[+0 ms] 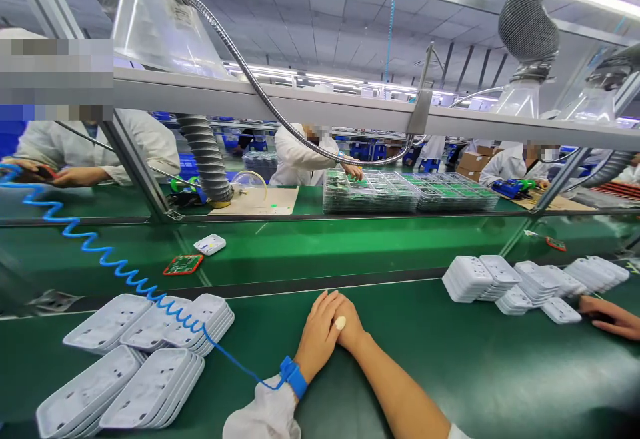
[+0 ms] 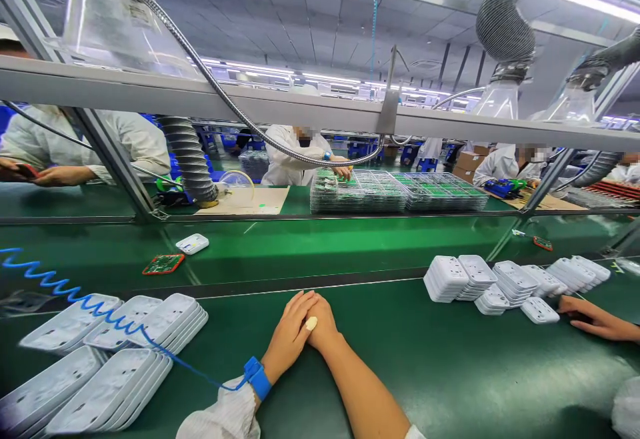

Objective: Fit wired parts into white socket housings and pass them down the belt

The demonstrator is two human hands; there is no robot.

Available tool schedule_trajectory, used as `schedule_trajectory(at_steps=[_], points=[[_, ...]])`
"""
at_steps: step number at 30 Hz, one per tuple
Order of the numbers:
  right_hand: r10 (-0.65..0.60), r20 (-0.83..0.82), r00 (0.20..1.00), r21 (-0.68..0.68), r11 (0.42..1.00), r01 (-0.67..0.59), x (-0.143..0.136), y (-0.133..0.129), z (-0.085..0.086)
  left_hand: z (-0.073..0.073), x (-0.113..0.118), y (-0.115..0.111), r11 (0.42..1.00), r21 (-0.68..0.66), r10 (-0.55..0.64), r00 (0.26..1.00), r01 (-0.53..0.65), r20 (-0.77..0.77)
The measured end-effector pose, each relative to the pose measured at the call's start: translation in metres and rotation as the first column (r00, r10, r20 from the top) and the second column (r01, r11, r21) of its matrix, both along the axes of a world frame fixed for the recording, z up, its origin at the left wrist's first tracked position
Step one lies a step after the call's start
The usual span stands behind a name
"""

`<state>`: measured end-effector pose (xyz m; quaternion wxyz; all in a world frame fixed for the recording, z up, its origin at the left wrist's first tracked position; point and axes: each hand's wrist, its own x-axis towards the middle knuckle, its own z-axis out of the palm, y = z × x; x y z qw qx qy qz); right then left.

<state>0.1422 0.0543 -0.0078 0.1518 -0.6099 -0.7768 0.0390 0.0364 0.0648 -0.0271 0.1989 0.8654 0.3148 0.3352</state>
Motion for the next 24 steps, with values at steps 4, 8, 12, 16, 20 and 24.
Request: schedule_trajectory(at_steps=[4, 8, 12, 16, 20, 24], points=[[-0.06, -0.017, 0.998, 0.018, 0.998, 0.06, 0.0007, 0.0026, -0.0019, 0.0006, 0.0, -0.0005, 1.0, 0.012, 0.009, 1.0, -0.009, 0.0], [-0.066, -0.024, 0.998, 0.018, 0.998, 0.066, 0.0002, 0.0011, -0.001, 0.0018, 0.0002, -0.0011, 1.0, 0.018, 0.01, 1.0, -0.009, -0.005], [-0.065, -0.026, 0.998, 0.019, 0.998, 0.066, -0.0003, -0.0011, 0.0023, 0.0028, 0.0004, -0.001, 1.0, 0.012, 0.007, 1.0, -0.007, -0.019], [-0.07, -0.028, 0.997, 0.012, 0.997, 0.07, -0.0003, -0.0024, 0.0046, 0.0022, 0.0003, -0.0006, 1.0, 0.015, 0.007, 1.0, -0.006, -0.02], [-0.065, -0.038, 0.997, 0.005, 0.998, 0.065, 0.0001, -0.0018, 0.0034, -0.0007, 0.0003, 0.0001, 1.0, 0.008, 0.003, 1.0, -0.003, -0.014], [-0.08, -0.064, 0.995, -0.004, 0.997, 0.08, 0.0012, 0.0004, -0.0024, -0.0013, 0.0003, 0.0001, 1.0, 0.006, -0.003, 1.0, 0.003, 0.004]])
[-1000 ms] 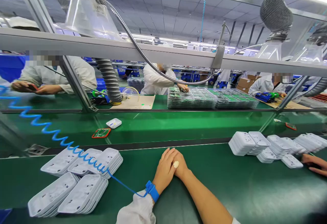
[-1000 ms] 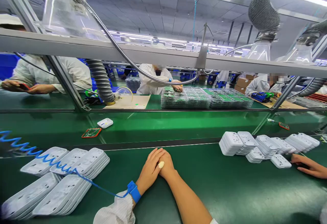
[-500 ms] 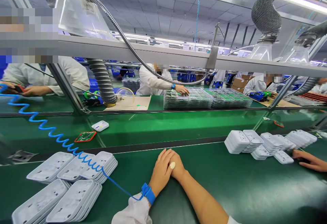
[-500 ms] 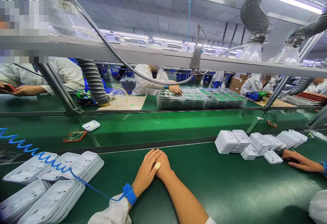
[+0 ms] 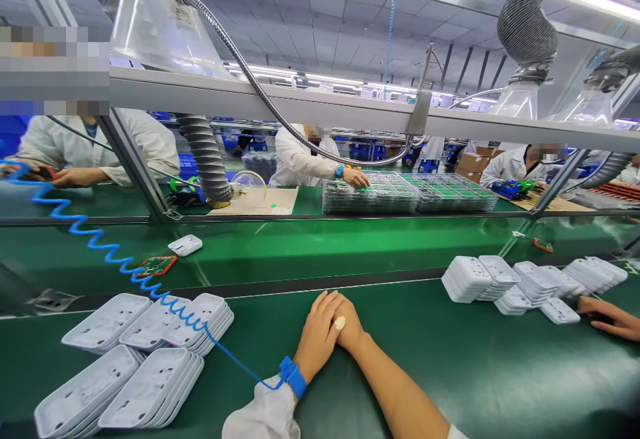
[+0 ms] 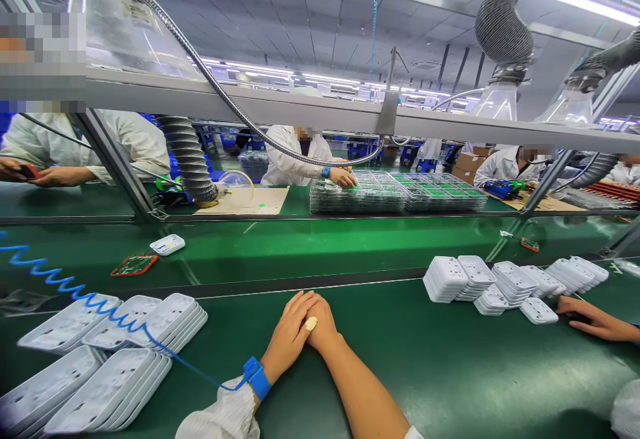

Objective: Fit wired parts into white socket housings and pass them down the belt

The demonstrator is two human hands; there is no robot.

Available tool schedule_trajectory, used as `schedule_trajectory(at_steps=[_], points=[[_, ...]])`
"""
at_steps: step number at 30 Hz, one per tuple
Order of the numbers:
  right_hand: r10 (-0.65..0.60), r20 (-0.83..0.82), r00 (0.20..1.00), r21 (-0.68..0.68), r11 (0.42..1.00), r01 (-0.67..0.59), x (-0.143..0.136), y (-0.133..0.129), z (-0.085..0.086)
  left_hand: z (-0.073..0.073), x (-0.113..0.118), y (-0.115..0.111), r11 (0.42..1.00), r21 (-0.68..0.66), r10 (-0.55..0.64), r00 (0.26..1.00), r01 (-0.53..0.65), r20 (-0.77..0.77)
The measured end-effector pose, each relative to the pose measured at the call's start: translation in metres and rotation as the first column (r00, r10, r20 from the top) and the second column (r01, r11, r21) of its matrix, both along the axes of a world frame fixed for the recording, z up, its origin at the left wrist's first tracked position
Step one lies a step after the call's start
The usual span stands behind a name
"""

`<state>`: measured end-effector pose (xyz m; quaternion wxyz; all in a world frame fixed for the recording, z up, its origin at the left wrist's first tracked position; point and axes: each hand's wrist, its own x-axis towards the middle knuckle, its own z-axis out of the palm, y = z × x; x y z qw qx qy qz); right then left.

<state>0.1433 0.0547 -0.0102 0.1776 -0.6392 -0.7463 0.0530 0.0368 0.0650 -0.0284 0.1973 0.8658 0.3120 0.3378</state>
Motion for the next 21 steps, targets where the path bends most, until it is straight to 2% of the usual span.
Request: schedule_trajectory(at_steps=[8, 13, 16, 21], points=[[-0.035, -0.053, 0.998, -0.001, 0.999, 0.035, 0.005, 0.007, -0.019, 0.006, 0.002, -0.004, 1.0, -0.013, -0.004, 0.999, 0.005, 0.042], [0.048, -0.102, 0.994, 0.01, 0.999, -0.048, 0.006, 0.002, -0.02, 0.004, 0.004, -0.011, 0.999, -0.036, 0.027, 0.992, -0.023, 0.12], [0.052, -0.218, 0.975, 0.044, 0.998, -0.043, 0.011, -0.001, -0.02, 0.004, 0.003, -0.013, 0.99, -0.077, 0.133, 0.967, -0.119, 0.217], [0.109, -0.251, 0.962, 0.081, 0.993, -0.091, 0.019, 0.003, -0.027, 0.006, -0.002, -0.014, 0.95, -0.157, 0.302, 0.918, -0.268, 0.256]])
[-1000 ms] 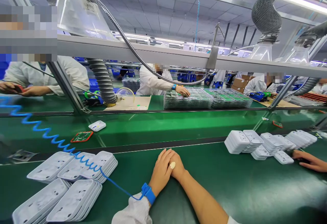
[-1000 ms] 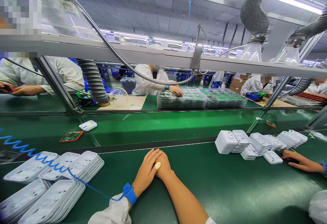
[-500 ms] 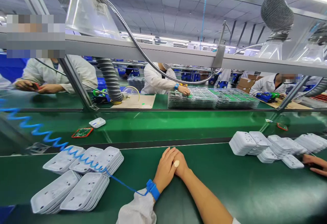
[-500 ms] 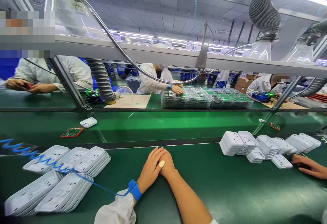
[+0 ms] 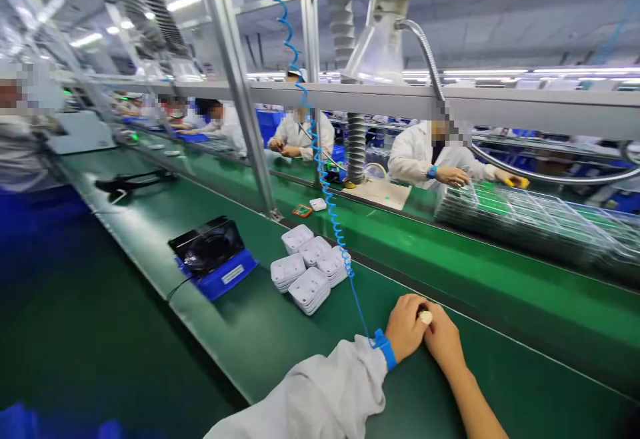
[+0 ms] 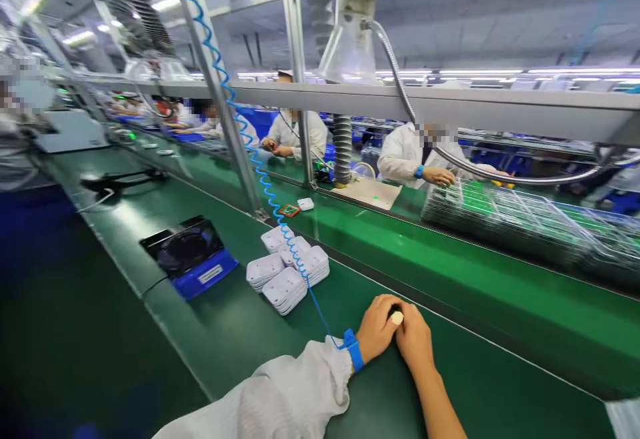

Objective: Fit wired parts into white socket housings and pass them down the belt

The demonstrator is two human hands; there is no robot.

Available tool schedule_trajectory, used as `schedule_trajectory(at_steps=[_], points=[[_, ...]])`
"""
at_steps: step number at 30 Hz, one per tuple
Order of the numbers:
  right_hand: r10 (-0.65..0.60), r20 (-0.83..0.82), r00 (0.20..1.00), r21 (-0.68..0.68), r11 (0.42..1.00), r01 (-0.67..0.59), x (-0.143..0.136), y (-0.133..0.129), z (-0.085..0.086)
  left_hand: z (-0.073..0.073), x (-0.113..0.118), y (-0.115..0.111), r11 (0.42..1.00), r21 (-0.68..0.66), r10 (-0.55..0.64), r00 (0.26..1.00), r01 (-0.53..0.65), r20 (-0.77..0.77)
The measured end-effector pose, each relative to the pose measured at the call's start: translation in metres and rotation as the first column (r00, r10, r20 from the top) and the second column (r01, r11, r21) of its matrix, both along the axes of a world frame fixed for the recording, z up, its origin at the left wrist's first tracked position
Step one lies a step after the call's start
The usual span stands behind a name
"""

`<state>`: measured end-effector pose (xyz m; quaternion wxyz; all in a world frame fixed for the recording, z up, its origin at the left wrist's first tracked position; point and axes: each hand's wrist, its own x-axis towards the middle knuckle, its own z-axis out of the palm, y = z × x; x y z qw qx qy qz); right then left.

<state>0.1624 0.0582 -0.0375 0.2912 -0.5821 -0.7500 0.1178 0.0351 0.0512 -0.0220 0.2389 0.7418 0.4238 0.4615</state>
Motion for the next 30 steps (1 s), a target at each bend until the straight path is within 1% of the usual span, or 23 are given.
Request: schedule_trajectory(at_steps=[2, 5, 11, 16, 20, 23, 25, 28, 30], points=[[0.007, 0.005, 1.0, -0.009, 1.0, -0.007, 0.002, 0.001, -0.002, 0.0, -0.001, -0.002, 1.0, -0.002, 0.019, 1.0, -0.019, -0.015], [-0.015, 0.024, 1.0, -0.031, 0.999, 0.016, 0.003, 0.003, -0.004, -0.003, -0.004, -0.008, 1.0, -0.005, 0.03, 0.998, -0.03, -0.057], [-0.035, 0.066, 0.997, -0.036, 0.999, 0.038, 0.006, 0.007, -0.012, -0.008, -0.014, -0.02, 0.997, -0.012, 0.068, 0.98, -0.072, -0.187], [-0.028, 0.088, 0.996, -0.025, 0.999, 0.03, 0.01, 0.012, -0.02, -0.008, -0.017, -0.028, 0.994, -0.005, 0.098, 0.95, -0.105, -0.296], [-0.031, 0.097, 0.995, -0.035, 0.999, 0.034, 0.01, 0.014, -0.02, -0.008, -0.02, -0.031, 0.994, -0.025, 0.093, 0.941, -0.107, -0.326], [-0.036, 0.107, 0.994, -0.04, 0.998, 0.04, 0.009, 0.014, -0.019, -0.008, -0.022, -0.034, 0.994, -0.032, 0.09, 0.946, -0.104, -0.31], [-0.037, 0.108, 0.993, -0.038, 0.998, 0.042, 0.009, 0.014, -0.018, -0.004, -0.024, -0.039, 0.995, -0.025, 0.087, 0.958, -0.097, -0.272], [-0.038, 0.103, 0.994, -0.028, 0.999, 0.041, 0.007, 0.011, -0.016, 0.01, -0.037, -0.054, 0.996, 0.013, 0.089, 0.984, -0.088, -0.155], [-0.045, 0.106, 0.993, -0.029, 0.998, 0.049, 0.007, 0.009, -0.014, 0.026, -0.059, -0.065, 0.989, 0.061, 0.139, 0.989, -0.136, -0.046]])
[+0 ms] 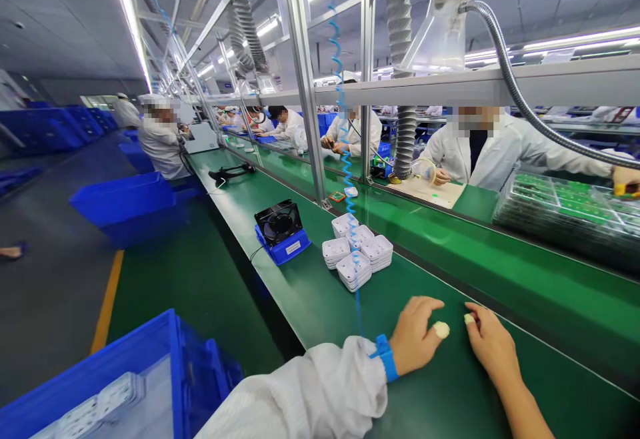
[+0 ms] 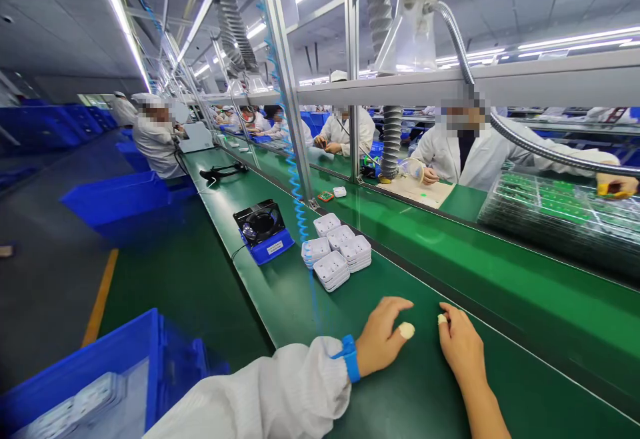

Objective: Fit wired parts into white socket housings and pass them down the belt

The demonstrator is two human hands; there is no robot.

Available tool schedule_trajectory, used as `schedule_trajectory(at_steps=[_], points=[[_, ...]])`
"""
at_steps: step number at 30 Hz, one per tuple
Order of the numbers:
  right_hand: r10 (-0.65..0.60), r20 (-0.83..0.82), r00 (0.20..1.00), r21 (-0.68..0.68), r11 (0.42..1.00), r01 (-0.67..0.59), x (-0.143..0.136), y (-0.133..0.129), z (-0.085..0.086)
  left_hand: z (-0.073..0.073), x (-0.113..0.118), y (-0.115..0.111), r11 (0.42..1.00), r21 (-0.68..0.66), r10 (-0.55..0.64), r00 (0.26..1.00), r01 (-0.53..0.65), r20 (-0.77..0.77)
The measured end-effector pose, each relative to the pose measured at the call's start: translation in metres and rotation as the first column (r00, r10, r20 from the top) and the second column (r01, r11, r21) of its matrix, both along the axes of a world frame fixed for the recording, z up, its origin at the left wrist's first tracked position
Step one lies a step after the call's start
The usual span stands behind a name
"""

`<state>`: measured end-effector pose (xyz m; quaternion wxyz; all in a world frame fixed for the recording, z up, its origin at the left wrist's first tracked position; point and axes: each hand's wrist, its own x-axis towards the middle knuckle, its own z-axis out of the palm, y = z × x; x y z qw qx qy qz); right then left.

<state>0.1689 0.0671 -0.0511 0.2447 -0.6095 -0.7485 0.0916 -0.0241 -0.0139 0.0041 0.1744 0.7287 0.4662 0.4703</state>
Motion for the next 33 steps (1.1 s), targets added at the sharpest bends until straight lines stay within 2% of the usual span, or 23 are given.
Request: schedule_trajectory(at_steps=[2, 4, 5, 7, 8, 10, 12, 17, 20, 25, 29, 33], points=[[-0.005, 0.007, 1.0, -0.001, 1.0, 0.005, 0.0, -0.001, 0.001, 0.018, -0.034, -0.005, 0.987, 0.091, 0.126, 0.985, -0.136, 0.114], [-0.007, 0.013, 1.0, 0.003, 1.0, 0.007, 0.0, -0.001, 0.001, 0.032, -0.078, -0.001, 0.922, 0.144, 0.318, 0.916, -0.359, 0.246], [-0.005, 0.015, 1.0, 0.004, 1.0, 0.005, 0.0, -0.001, 0.0, 0.037, -0.101, 0.005, 0.862, 0.166, 0.41, 0.852, -0.479, 0.326], [-0.003, 0.015, 1.0, 0.001, 1.0, 0.003, 0.002, 0.0, -0.002, 0.041, -0.146, 0.019, 0.758, 0.08, 0.54, 0.693, -0.647, 0.478], [-0.002, 0.014, 1.0, -0.002, 1.0, 0.002, 0.002, 0.0, -0.003, 0.04, -0.165, 0.028, 0.731, -0.001, 0.568, 0.608, -0.682, 0.556], [-0.001, 0.008, 1.0, -0.002, 1.0, 0.001, 0.003, 0.001, -0.006, 0.033, -0.195, 0.044, 0.749, -0.226, 0.565, 0.422, -0.623, 0.709], [-0.001, 0.005, 1.0, -0.001, 1.0, 0.001, 0.003, 0.001, -0.007, 0.022, -0.212, 0.057, 0.767, -0.316, 0.568, 0.361, -0.559, 0.74], [-0.004, 0.017, 1.0, -0.002, 1.0, 0.004, 0.002, 0.001, -0.007, -0.003, -0.22, 0.072, 0.827, -0.445, 0.546, 0.3, -0.345, 0.782], [-0.003, 0.015, 1.0, 0.011, 1.0, 0.003, 0.002, 0.001, -0.006, -0.01, -0.217, 0.072, 0.846, -0.45, 0.523, 0.275, -0.287, 0.807], [0.001, 0.024, 1.0, 0.005, 1.0, -0.001, 0.003, 0.001, -0.004, -0.017, -0.201, 0.067, 0.835, -0.43, 0.52, 0.237, -0.343, 0.82], [0.005, 0.023, 1.0, 0.03, 1.0, -0.005, 0.002, 0.001, -0.004, -0.019, -0.184, 0.064, 0.816, -0.421, 0.538, 0.252, -0.396, 0.805], [0.003, 0.024, 1.0, 0.022, 1.0, -0.004, 0.002, 0.001, -0.004, -0.016, -0.181, 0.059, 0.768, -0.425, 0.591, 0.275, -0.479, 0.758]])
